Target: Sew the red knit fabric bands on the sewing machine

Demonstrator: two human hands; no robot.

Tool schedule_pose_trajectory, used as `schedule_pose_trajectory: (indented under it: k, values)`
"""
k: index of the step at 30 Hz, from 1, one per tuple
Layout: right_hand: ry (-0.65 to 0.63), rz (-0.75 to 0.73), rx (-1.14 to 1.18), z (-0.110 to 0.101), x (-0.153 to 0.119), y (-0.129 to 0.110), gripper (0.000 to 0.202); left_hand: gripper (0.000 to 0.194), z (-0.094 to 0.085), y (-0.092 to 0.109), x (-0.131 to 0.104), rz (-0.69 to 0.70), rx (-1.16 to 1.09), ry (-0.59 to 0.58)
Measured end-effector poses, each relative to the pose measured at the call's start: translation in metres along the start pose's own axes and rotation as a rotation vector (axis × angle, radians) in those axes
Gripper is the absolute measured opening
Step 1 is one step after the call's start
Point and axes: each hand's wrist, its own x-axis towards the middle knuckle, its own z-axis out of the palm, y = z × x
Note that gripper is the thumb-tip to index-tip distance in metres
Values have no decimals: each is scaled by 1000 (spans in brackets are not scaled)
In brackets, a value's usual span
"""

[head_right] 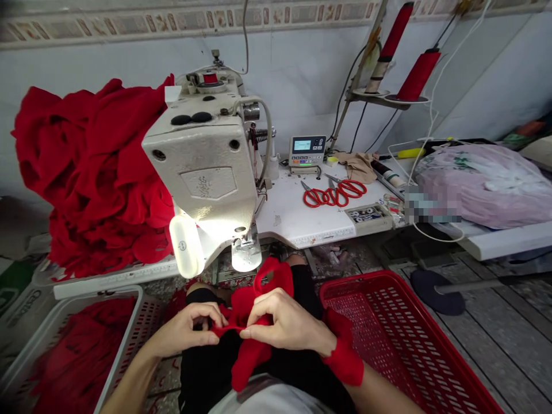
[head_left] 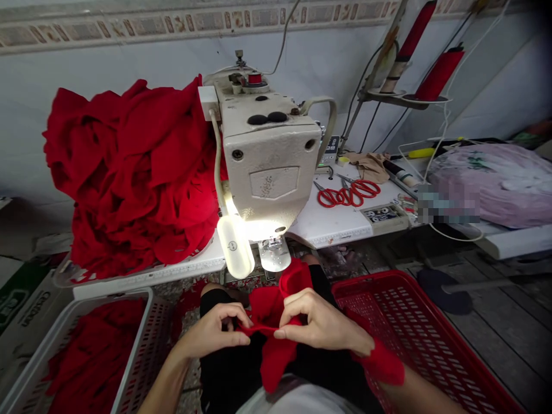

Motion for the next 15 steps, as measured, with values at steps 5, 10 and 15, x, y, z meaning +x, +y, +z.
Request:
schedule_pose_trajectory:
  k: [5,10,15]
  values:
    - [-232,-151,-139,8,-5,-14,18,59,53,-6,39,-126,-295,49]
    - [-405,-271,-367,17,-18,-18,9,65,115,-31,71,-307,-434,35]
    - [-460,-174,-324,34,-37,-17,14,54,143,-49,72,-286,-429,32]
